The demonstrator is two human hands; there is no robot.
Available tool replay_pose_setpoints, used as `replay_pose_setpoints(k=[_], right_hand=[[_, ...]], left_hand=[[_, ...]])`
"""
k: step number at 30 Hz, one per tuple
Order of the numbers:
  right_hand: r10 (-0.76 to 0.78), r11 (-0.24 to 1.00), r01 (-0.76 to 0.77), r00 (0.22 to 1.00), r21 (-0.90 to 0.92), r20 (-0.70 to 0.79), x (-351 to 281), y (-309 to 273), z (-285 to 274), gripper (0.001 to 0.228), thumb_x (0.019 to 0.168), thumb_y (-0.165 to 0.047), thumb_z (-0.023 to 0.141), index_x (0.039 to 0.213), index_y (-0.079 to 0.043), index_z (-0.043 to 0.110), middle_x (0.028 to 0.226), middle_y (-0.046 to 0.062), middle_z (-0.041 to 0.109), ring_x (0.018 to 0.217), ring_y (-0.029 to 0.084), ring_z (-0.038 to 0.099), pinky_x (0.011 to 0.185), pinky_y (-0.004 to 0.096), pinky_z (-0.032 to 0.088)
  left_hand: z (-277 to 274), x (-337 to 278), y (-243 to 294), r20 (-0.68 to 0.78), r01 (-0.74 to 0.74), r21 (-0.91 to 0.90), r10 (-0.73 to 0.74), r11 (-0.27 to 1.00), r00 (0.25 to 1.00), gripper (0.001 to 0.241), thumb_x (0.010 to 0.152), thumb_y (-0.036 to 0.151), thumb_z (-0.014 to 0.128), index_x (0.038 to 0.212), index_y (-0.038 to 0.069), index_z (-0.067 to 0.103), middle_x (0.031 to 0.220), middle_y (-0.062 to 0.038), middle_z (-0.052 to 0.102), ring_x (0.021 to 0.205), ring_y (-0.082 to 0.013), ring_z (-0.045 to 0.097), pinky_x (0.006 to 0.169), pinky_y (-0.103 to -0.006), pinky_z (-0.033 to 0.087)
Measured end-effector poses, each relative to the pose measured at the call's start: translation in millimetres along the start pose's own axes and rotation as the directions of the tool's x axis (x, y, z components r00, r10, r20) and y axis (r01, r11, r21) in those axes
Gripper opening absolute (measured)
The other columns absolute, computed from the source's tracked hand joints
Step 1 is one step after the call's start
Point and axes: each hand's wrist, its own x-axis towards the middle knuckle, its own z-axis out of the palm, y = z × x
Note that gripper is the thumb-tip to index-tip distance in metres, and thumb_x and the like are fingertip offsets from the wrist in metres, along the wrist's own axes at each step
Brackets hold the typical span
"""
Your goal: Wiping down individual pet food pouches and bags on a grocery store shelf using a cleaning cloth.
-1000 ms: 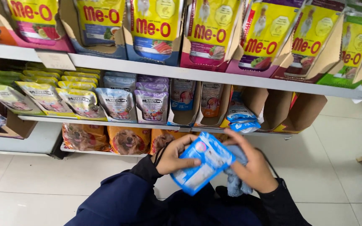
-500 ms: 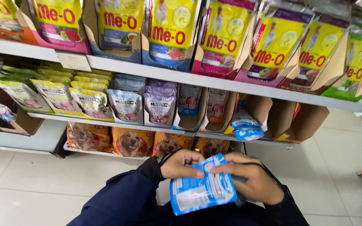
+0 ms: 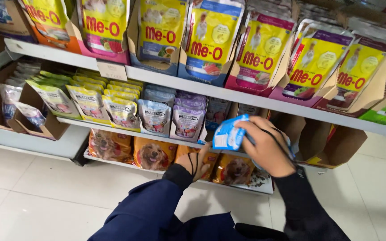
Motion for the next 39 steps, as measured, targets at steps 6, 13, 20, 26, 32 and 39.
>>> replay_pose_setpoints(k=[6,13,20,26,32,39], right_hand=[[0.086,0.976,-0.091,0.996,-0.200,-0.031,29.2,-15.3,28.9,0.027,0.087,-0.023,0.067,0.114,-0.019,0.069,0.100,0.009,0.068,0.092,0.033,0.072,0.070,0.042,0.059],[0.296,0.923,-0.267,0.953,-0.277,0.065,55.9,-16.0,29.7,0.033,0.081,-0.033,0.062,0.100,-0.008,0.072,0.088,0.020,0.074,0.090,0.041,0.073,0.076,0.049,0.057],[0.109,0.890,-0.142,0.989,-0.434,-0.100,56.2,17.7,84.0,0.036,0.086,-0.037,0.067,0.104,-0.007,0.073,0.090,0.013,0.076,0.092,0.033,0.074,0.085,0.041,0.056],[0.078,0.870,-0.118,0.992,-0.478,-0.102,57.9,30.4,96.1,0.043,0.094,-0.035,0.066,0.118,0.001,0.067,0.106,0.019,0.075,0.106,0.033,0.070,0.097,0.043,0.052],[0.246,0.880,-0.232,0.969,-0.415,-0.018,47.0,-5.5,43.6,0.048,0.083,-0.052,0.074,0.112,-0.013,0.072,0.082,0.005,0.076,0.074,0.027,0.075,0.056,0.036,0.056],[0.174,0.983,-0.169,0.983,-0.067,0.064,-38.7,-32.5,43.6,0.047,0.089,-0.026,0.069,0.134,-0.011,0.063,0.102,0.013,0.070,0.074,0.025,0.069,0.054,0.031,0.056]], left_hand=[[-6.5,-1.9,2.7,0.117,0.012,-0.039,-0.008,0.999,0.993,0.075,0.100,0.049,0.049,0.159,0.018,0.016,0.113,-0.019,0.071,0.103,-0.0350,0.073,0.089,-0.0488,0.060],[-12.2,-2.4,4.0,0.107,0.019,-0.105,-0.008,0.994,0.994,0.077,0.099,0.050,0.050,0.158,0.017,0.016,0.110,-0.019,0.071,0.102,-0.0364,0.073,0.089,-0.0493,0.060],[12.8,19.2,17.2,-0.088,0.028,-0.144,-0.041,0.989,0.995,0.060,0.095,0.049,0.054,0.144,0.018,0.042,0.123,-0.010,0.065,0.103,-0.0314,0.073,0.087,-0.0554,0.060],[-8.5,15.6,33.9,-0.438,-0.329,0.369,0.474,0.870,0.764,0.026,0.096,0.017,0.051,0.113,0.003,0.065,0.111,-0.018,0.059,0.113,-0.0372,0.059,0.097,-0.0377,0.051],[39.4,57.8,21.4,-0.543,-0.288,0.065,0.276,0.955,0.793,0.069,0.088,0.018,0.049,0.152,-0.007,0.034,0.143,-0.032,0.038,0.124,-0.0513,0.055,0.106,-0.0469,0.050],[48.8,93.7,37.5,-0.540,-0.178,0.028,0.165,0.984,0.825,0.077,0.091,0.012,0.056,0.157,-0.011,0.022,0.156,-0.045,0.016,0.099,-0.0489,0.060,0.086,-0.0488,0.055]])
